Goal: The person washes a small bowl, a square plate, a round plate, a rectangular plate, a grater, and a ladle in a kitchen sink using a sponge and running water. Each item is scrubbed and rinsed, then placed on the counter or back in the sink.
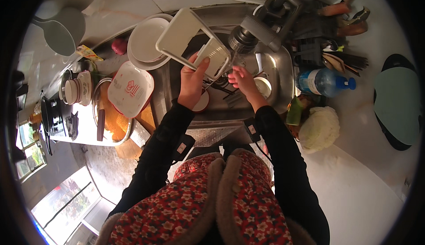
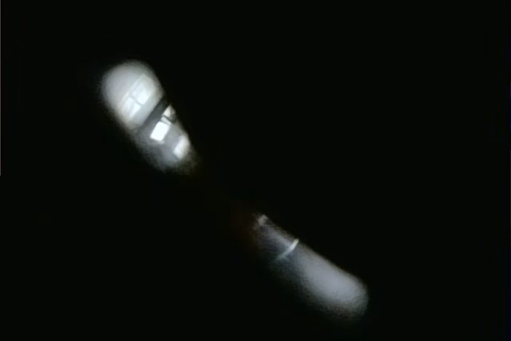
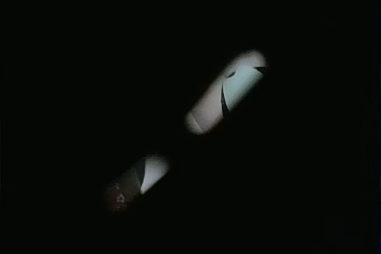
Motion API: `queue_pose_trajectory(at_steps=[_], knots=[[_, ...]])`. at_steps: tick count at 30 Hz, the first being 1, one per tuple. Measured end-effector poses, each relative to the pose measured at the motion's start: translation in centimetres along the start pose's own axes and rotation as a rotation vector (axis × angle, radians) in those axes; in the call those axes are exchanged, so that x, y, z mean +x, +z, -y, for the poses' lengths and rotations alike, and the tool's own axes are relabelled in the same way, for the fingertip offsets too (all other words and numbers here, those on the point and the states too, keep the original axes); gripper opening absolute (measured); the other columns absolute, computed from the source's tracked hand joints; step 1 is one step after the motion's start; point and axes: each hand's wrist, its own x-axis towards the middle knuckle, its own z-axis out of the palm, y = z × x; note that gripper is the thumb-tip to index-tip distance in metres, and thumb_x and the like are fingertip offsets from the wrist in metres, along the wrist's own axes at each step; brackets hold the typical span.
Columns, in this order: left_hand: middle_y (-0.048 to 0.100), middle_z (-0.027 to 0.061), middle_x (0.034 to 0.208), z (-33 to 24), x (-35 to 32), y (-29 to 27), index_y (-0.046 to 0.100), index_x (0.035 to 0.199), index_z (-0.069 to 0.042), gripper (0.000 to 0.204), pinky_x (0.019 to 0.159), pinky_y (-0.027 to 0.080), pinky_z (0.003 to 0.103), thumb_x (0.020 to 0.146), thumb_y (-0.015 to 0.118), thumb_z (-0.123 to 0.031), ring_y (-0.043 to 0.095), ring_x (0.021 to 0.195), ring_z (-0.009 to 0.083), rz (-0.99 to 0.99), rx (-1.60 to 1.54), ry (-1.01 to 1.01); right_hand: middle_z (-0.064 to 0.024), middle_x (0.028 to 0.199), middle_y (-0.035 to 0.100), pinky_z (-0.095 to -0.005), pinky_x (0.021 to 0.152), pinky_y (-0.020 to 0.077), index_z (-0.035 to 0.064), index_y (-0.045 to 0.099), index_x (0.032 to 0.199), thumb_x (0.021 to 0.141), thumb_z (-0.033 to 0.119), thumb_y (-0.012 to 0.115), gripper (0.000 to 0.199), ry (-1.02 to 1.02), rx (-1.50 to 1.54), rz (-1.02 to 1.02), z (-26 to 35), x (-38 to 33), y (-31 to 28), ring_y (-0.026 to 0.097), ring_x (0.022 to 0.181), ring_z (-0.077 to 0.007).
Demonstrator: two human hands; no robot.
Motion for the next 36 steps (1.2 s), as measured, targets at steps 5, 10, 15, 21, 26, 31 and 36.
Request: queue_pose_trajectory(at_steps=[5, 10, 15, 21, 26, 31, 36], knots=[[0.065, -0.0004, 0.109, -0.7, -2.0, -3.4, 0.058, 0.127, -0.005, 0.032, 0.083, 0.048, 0.025, 0.097, 0.06, -0.014, 0.059, 0.101, 0.0081, -0.059, -0.198, -0.112, -0.0135, 0.108, 0.068, -0.0359, 0.081, 0.0518, 0.0052, 0.059, 0.119, 0.095, 0.029, 0.059, 0.034, -0.152, -0.817, 0.272, -7.8, 1.5, -1.0, 0.066, 0.096, -0.0282], [0.061, 0.0082, 0.123, -1.7, -3.9, -6.2, 0.052, 0.13, -0.005, 0.03, 0.099, 0.05, 0.042, 0.101, 0.05, -0.014, 0.06, 0.114, 0.0226, -0.096, -0.496, -0.218, -0.0194, 0.111, 0.065, -0.0459, 0.087, 0.0514, 0.0033, 0.062, 0.109, 0.087, 0.016, 0.057, 0.026, -0.139, -1.302, 0.319, -10.9, 1.4, -0.7, 0.061, 0.103, -0.0388], [0.058, 0.0065, 0.127, -2.7, -4.8, -7.7, 0.049, 0.133, -0.008, 0.034, 0.102, 0.046, 0.041, 0.101, 0.051, -0.018, 0.056, 0.118, 0.021, -0.117, -0.582, -0.196, -0.0169, 0.129, 0.053, -0.047, 0.094, 0.0498, 0.0034, 0.063, 0.108, 0.089, 0.009, 0.05, 0.023, -0.032, -1.43, 0.341, -9.7, 1.5, 0.5, 0.054, 0.118, -0.0365], [0.057, 0.0061, 0.13, -2.9, -4.7, -8.1, 0.049, 0.133, -0.006, 0.035, 0.105, 0.044, 0.043, 0.101, 0.052, -0.02, 0.054, 0.122, 0.0222, -0.145, -0.653, -0.196, -0.0153, 0.138, 0.053, -0.0451, 0.099, 0.0465, 0.0066, 0.057, 0.128, 0.092, 0.015, 0.047, 0.038, 0.212, -1.592, 0.605, -8.7, 0.7, 0.4, 0.051, 0.126, -0.0354], [0.057, 0.0063, 0.13, -2.6, -4.1, -8.2, 0.049, 0.133, -0.006, 0.036, 0.107, 0.043, 0.044, 0.101, 0.053, -0.02, 0.054, 0.123, 0.0223, -0.14, -0.692, -0.194, -0.0133, 0.133, 0.058, -0.0417, 0.099, 0.0452, 0.0085, 0.061, 0.126, 0.091, 0.033, 0.052, 0.044, 0.354, -1.383, 0.629, -6.4, -0.8, 1.7, 0.054, 0.123, -0.033], [0.056, 0.005, 0.134, -2.4, -3.3, -8.1, 0.048, 0.135, -0.009, 0.039, 0.11, 0.039, 0.042, 0.099, 0.055, -0.024, 0.051, 0.126, 0.0221, -0.078, -0.688, -0.171, -0.0137, 0.139, 0.054, -0.0407, 0.102, 0.0419, 0.0084, 0.057, 0.132, 0.089, 0.055, 0.056, 0.063, 0.531, -1.326, 0.766, -2.7, -1.3, 2.4, 0.051, 0.127, -0.0331], [0.055, 0.005, 0.135, -2.8, -2.7, -7.4, 0.047, 0.136, -0.009, 0.041, 0.11, 0.038, 0.043, 0.099, 0.056, -0.024, 0.05, 0.127, 0.0226, -0.055, -0.687, -0.185, -0.0184, 0.123, 0.062, -0.0416, 0.093, 0.0468, 0.0054, 0.059, 0.124, 0.089, 0.039, 0.061, 0.049, 0.272, -1.237, 0.732, -4.7, -2.0, 1.3, 0.058, 0.115, -0.0366]])
